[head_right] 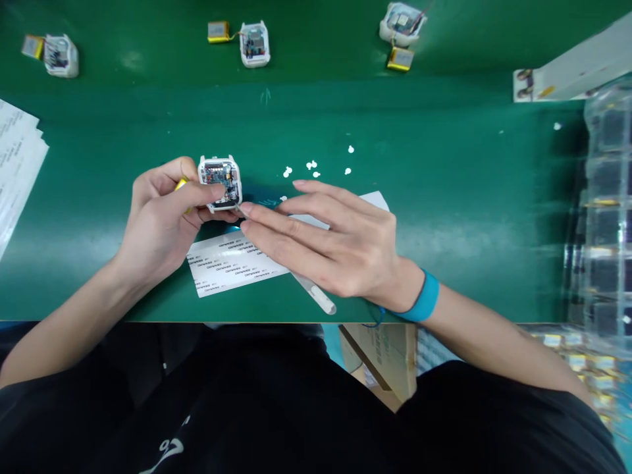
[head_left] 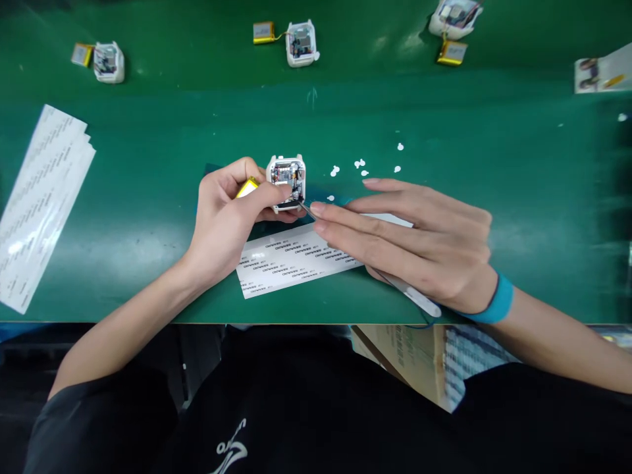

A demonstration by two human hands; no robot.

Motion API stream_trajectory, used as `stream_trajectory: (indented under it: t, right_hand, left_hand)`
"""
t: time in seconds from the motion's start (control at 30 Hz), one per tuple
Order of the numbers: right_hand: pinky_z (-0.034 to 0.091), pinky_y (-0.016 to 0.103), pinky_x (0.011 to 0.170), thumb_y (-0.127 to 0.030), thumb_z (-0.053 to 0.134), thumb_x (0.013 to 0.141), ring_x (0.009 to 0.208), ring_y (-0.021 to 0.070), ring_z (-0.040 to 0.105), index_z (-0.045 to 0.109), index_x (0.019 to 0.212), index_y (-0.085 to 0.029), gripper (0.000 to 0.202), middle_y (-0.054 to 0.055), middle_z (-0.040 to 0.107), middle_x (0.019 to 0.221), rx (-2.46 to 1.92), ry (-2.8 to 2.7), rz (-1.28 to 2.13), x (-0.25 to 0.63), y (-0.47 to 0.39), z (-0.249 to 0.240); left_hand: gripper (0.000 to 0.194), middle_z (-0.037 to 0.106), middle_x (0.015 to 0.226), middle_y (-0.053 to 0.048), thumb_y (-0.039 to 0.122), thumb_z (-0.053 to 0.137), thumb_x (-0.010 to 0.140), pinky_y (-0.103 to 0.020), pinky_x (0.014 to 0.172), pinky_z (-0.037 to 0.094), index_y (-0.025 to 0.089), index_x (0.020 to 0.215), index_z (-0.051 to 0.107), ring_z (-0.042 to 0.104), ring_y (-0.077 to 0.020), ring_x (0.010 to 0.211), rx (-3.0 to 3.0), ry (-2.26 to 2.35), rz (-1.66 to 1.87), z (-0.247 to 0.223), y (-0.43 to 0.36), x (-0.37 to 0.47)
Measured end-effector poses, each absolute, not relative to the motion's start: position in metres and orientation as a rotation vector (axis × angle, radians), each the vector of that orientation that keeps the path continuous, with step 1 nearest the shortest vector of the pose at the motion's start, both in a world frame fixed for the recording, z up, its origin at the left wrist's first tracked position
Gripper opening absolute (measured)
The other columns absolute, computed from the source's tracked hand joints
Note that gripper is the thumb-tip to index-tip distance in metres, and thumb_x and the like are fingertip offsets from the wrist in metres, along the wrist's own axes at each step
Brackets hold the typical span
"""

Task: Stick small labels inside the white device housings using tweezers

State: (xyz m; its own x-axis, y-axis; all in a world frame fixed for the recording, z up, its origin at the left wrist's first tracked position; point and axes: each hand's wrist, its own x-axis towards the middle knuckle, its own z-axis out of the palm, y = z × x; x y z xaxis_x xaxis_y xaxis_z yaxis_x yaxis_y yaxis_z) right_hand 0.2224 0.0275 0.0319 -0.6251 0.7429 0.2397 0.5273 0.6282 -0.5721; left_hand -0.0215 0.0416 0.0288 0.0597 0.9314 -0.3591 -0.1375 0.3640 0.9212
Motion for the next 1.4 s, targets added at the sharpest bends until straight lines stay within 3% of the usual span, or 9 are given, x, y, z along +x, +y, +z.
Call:
stream_trajectory:
  t: [0.2, 0.47, 0.7, 0.8, 0.87, 1.03, 1.23, 1.33, 1.4]
  right_hand:
    - [0.064, 0.051, 0.119, -0.028, 0.069, 0.108, 0.112, 0.0227, 0.083, 0.074, 0.137, -0.046, 0.035, -0.007, 0.08, 0.137, -0.903, -2.438, 0.533, 0.222, 0.028, 0.027]
    - [0.067, 0.043, 0.113, -0.022, 0.064, 0.11, 0.112, 0.0192, 0.083, 0.073, 0.14, -0.042, 0.037, -0.006, 0.078, 0.14, -0.775, -2.398, 0.519, 0.223, 0.032, 0.027]
    - [0.066, 0.045, 0.115, -0.029, 0.068, 0.109, 0.113, 0.0206, 0.084, 0.074, 0.138, -0.045, 0.033, -0.008, 0.078, 0.14, -0.848, -2.448, 0.559, 0.226, 0.032, 0.027]
    - [0.066, 0.044, 0.116, -0.024, 0.071, 0.107, 0.11, 0.0202, 0.084, 0.074, 0.137, -0.045, 0.037, -0.008, 0.077, 0.141, -0.852, -2.46, 0.45, 0.226, 0.03, 0.027]
    - [0.067, 0.042, 0.114, -0.019, 0.071, 0.106, 0.107, 0.0189, 0.085, 0.073, 0.137, -0.042, 0.038, -0.007, 0.075, 0.143, -0.776, -2.464, 0.334, 0.225, 0.03, 0.026]
    - [0.071, 0.045, 0.106, -0.01, 0.077, 0.1, 0.101, 0.0241, 0.085, 0.073, 0.137, -0.018, 0.038, 0.007, 0.077, 0.138, -0.57, -2.428, 0.148, 0.223, 0.032, 0.021]
    - [0.068, 0.041, 0.112, -0.019, 0.069, 0.108, 0.11, 0.0182, 0.084, 0.074, 0.135, -0.042, 0.036, -0.007, 0.076, 0.141, -0.736, -2.44, 0.356, 0.224, 0.031, 0.024]
    - [0.068, 0.04, 0.112, -0.017, 0.069, 0.107, 0.114, 0.0176, 0.083, 0.071, 0.14, -0.04, 0.04, -0.005, 0.076, 0.142, -0.721, -2.444, 0.401, 0.224, 0.031, 0.023]
    - [0.069, 0.039, 0.111, -0.012, 0.072, 0.104, 0.116, 0.0182, 0.083, 0.067, 0.146, -0.031, 0.046, 0.002, 0.077, 0.141, -0.658, -2.401, 0.406, 0.224, 0.031, 0.021]
  left_hand:
    - [0.03, 0.067, 0.071, 0.003, 0.018, 0.087, 0.075, -0.031, 0.063, 0.063, 0.022, 0.066, 0.059, 0.069, -0.0148, 0.064, 0.841, 1.201, 1.054, 0.027, 0.04, -0.02]
    - [0.039, 0.067, 0.075, 0.002, 0.033, 0.094, 0.08, -0.037, 0.07, 0.062, 0.023, 0.07, 0.057, 0.073, -0.0199, 0.072, 0.972, 1.258, 0.998, 0.027, 0.038, -0.02]
    - [0.031, 0.068, 0.074, 0.002, 0.02, 0.085, 0.083, -0.036, 0.067, 0.061, 0.023, 0.07, 0.057, 0.072, -0.0182, 0.068, 1.014, 1.283, 1.016, 0.028, 0.036, -0.021]
    - [0.03, 0.066, 0.072, 0.002, 0.013, 0.081, 0.082, -0.037, 0.065, 0.061, 0.023, 0.068, 0.056, 0.07, -0.0172, 0.065, 1.0, 1.277, 1.039, 0.028, 0.036, -0.02]
    - [0.029, 0.065, 0.071, 0.003, 0.012, 0.08, 0.08, -0.036, 0.063, 0.061, 0.023, 0.066, 0.057, 0.069, -0.0159, 0.063, 0.97, 1.274, 1.045, 0.029, 0.037, -0.019]
    - [0.028, 0.066, 0.071, 0.003, 0.012, 0.08, 0.076, -0.033, 0.06, 0.06, 0.023, 0.063, 0.059, 0.066, -0.0145, 0.06, 0.935, 1.277, 1.055, 0.031, 0.037, -0.017]
    - [0.03, 0.067, 0.074, 0.002, 0.014, 0.08, 0.079, -0.034, 0.062, 0.061, 0.023, 0.065, 0.055, 0.067, -0.0153, 0.065, 0.988, 1.3, 1.035, 0.029, 0.036, -0.018]
    - [0.03, 0.068, 0.075, 0.002, 0.016, 0.082, 0.083, -0.036, 0.067, 0.065, 0.023, 0.069, 0.056, 0.072, -0.0167, 0.068, 0.999, 1.297, 1.033, 0.03, 0.034, -0.018]
    - [0.031, 0.068, 0.073, 0.003, 0.019, 0.084, 0.086, -0.035, 0.066, 0.066, 0.023, 0.072, 0.057, 0.074, -0.0177, 0.066, 1.009, 1.309, 1.02, 0.03, 0.032, -0.017]
